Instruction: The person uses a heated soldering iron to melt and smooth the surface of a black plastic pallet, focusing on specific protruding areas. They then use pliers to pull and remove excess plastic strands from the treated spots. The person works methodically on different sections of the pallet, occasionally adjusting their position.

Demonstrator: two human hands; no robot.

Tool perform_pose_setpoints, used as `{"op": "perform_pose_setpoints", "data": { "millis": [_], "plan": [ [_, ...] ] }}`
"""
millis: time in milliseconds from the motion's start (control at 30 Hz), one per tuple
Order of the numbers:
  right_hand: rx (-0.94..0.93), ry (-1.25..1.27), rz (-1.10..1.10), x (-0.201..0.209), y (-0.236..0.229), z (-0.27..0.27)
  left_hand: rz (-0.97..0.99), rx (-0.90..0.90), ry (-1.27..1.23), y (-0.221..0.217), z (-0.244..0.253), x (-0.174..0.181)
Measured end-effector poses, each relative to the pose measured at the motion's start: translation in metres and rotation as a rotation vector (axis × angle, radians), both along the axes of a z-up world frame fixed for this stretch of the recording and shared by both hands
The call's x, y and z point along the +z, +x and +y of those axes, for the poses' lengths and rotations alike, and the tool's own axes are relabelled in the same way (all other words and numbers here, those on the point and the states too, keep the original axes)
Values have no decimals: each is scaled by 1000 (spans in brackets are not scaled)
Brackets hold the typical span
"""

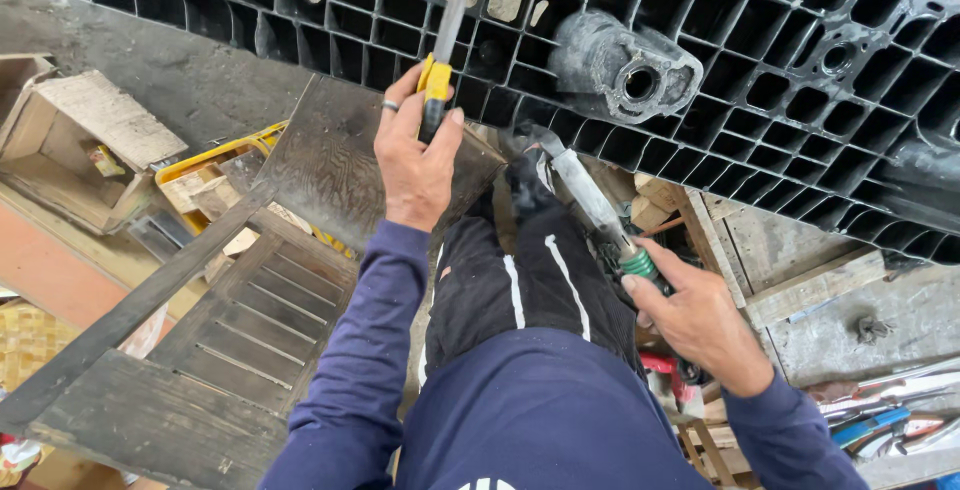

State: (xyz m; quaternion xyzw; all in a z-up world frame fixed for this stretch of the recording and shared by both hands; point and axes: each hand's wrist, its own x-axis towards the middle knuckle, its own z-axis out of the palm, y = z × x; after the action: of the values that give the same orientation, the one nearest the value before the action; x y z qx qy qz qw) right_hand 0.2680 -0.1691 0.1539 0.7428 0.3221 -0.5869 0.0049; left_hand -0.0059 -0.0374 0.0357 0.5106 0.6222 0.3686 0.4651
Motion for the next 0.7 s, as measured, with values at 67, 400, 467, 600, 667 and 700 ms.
{"op": "perform_pose_setpoints", "data": {
  "millis": [67,400,467,600,667,700],
  "plan": [
    [52,67,-3,-2,4,6,-44,78,-58,-1,-14,-1],
    [179,81,35,-12,3,41,-16,172,-102,-20,-80,-15],
    [200,40,19,-9,4,43,-4,183,-118,-21,-86,-15],
    [272,34,-34,2,8,42,-54,217,-183,-19,-88,-10],
    [333,152,-49,8,10,40,-73,217,-166,-17,-83,-7],
    [356,251,-49,13,12,38,-68,209,-136,-16,-78,-6]
  ]
}}
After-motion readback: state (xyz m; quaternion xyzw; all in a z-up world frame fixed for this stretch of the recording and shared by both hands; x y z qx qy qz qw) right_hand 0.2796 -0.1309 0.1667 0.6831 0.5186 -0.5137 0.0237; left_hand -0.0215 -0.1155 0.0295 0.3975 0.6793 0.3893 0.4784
